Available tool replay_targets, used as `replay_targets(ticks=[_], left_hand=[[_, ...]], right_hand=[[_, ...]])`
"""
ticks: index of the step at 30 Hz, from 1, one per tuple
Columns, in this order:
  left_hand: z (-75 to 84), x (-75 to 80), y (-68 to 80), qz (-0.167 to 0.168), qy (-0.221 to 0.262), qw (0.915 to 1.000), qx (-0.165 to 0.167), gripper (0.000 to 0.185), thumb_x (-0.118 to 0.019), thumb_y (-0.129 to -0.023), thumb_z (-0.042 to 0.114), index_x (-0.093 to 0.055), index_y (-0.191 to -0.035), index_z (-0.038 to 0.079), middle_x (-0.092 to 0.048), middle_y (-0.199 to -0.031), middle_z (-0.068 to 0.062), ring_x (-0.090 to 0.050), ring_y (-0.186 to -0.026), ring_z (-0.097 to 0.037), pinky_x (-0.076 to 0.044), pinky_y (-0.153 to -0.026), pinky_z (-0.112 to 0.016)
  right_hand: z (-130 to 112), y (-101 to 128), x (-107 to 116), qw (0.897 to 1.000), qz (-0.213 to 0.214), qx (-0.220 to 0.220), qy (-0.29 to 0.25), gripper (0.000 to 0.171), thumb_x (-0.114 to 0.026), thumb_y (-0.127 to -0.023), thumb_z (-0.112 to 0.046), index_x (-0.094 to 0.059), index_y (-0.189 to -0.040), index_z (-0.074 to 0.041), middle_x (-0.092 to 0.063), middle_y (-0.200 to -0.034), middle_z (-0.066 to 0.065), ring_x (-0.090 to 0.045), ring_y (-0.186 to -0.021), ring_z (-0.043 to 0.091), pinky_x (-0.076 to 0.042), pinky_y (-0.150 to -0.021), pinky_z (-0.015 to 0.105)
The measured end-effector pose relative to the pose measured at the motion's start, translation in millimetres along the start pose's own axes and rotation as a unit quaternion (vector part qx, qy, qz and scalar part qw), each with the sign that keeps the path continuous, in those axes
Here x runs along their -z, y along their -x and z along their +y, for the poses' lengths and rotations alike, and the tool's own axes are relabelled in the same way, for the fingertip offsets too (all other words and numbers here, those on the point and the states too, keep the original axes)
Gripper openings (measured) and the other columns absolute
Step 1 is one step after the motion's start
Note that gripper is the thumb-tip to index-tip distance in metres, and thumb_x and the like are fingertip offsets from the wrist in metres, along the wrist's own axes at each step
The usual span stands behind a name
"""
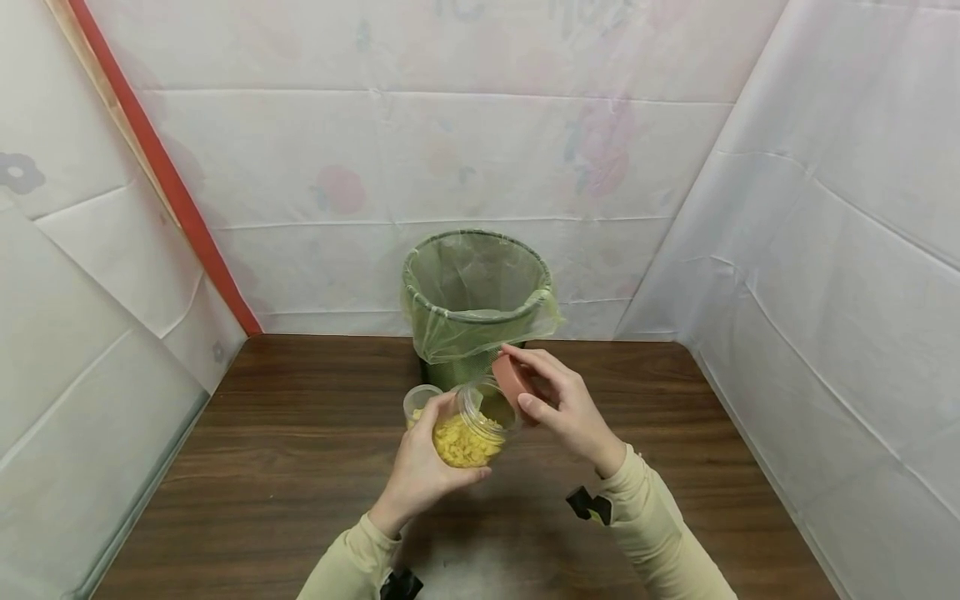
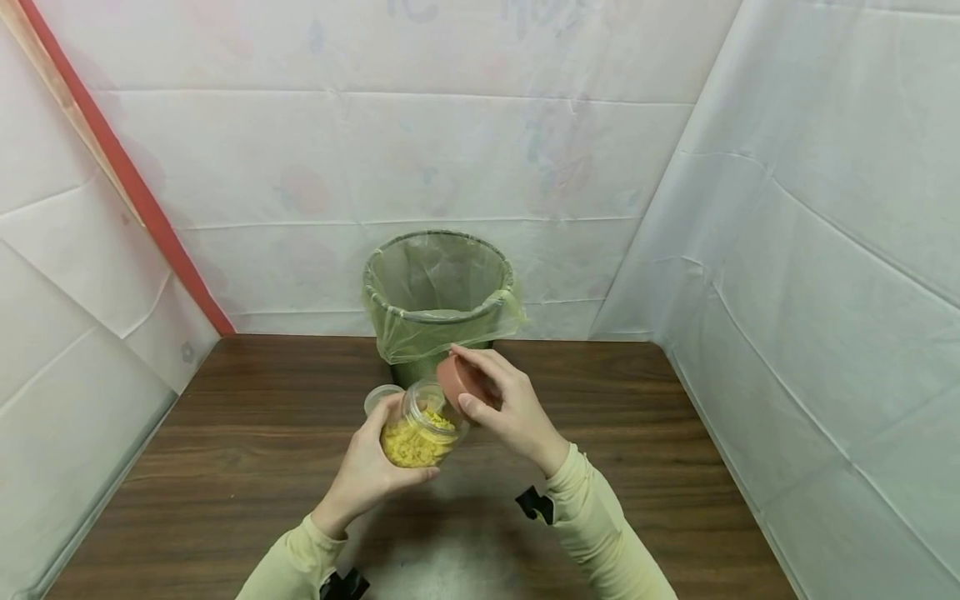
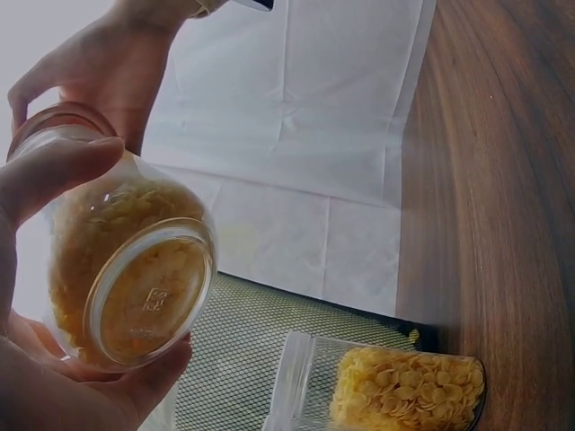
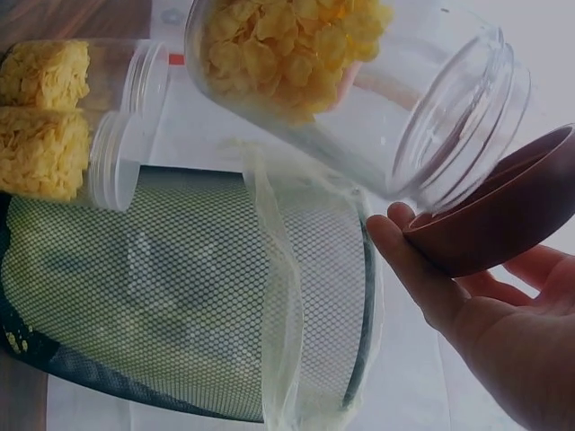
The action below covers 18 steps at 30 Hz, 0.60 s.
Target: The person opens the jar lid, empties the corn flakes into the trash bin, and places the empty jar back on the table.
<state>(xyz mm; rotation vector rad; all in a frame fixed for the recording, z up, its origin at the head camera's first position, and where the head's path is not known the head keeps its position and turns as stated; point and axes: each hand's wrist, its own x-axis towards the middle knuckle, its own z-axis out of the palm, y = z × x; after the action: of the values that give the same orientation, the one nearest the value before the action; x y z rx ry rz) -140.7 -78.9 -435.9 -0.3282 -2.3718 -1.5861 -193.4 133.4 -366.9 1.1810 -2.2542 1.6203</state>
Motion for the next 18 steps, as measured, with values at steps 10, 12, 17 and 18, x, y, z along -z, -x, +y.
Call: replay_targets(ticks=[10,12,17,18], left_hand=[[-3.3,-0.5,0.7,0.017,0.007,0.9998,0.008,0.096,-0.093,-0.044,0.019,-0.047,-0.128,0.022,-0.060,-0.118,0.000,-0.057,-0.105,-0.015,-0.046,-0.090,-0.038],[-4.9,-0.9,1.2,0.022,0.006,0.9997,0.010,0.096,-0.094,-0.044,0.019,-0.047,-0.127,0.022,-0.061,-0.117,0.000,-0.058,-0.105,-0.016,-0.046,-0.090,-0.038],[-10.3,-1.8,2.4,0.039,0.008,0.9990,0.021,0.095,-0.094,-0.044,0.017,-0.047,-0.126,0.020,-0.062,-0.115,-0.001,-0.058,-0.102,-0.015,-0.047,-0.088,-0.036],[-11.7,-1.9,2.6,0.044,0.008,0.9988,0.022,0.094,-0.094,-0.044,0.017,-0.047,-0.126,0.020,-0.062,-0.114,-0.001,-0.058,-0.102,-0.015,-0.047,-0.088,-0.035]], right_hand=[[2.1,2.9,7.3,0.999,0.028,-0.017,0.033,0.045,-0.055,-0.093,-0.007,-0.046,-0.138,-0.001,-0.056,-0.126,0.013,-0.058,-0.107,0.021,-0.054,-0.083,0.033],[-4.3,2.5,8.4,0.998,0.034,-0.022,0.040,0.045,-0.055,-0.092,-0.003,-0.047,-0.136,0.003,-0.056,-0.124,0.017,-0.058,-0.106,0.024,-0.054,-0.083,0.035],[-18.6,2.6,11.4,0.997,0.046,-0.040,0.050,0.044,-0.055,-0.090,0.002,-0.046,-0.133,0.009,-0.055,-0.120,0.023,-0.058,-0.105,0.029,-0.055,-0.082,0.039],[-18.2,3.0,12.1,0.996,0.049,-0.043,0.053,0.044,-0.055,-0.090,0.003,-0.047,-0.133,0.009,-0.055,-0.120,0.023,-0.058,-0.104,0.030,-0.055,-0.081,0.039]])
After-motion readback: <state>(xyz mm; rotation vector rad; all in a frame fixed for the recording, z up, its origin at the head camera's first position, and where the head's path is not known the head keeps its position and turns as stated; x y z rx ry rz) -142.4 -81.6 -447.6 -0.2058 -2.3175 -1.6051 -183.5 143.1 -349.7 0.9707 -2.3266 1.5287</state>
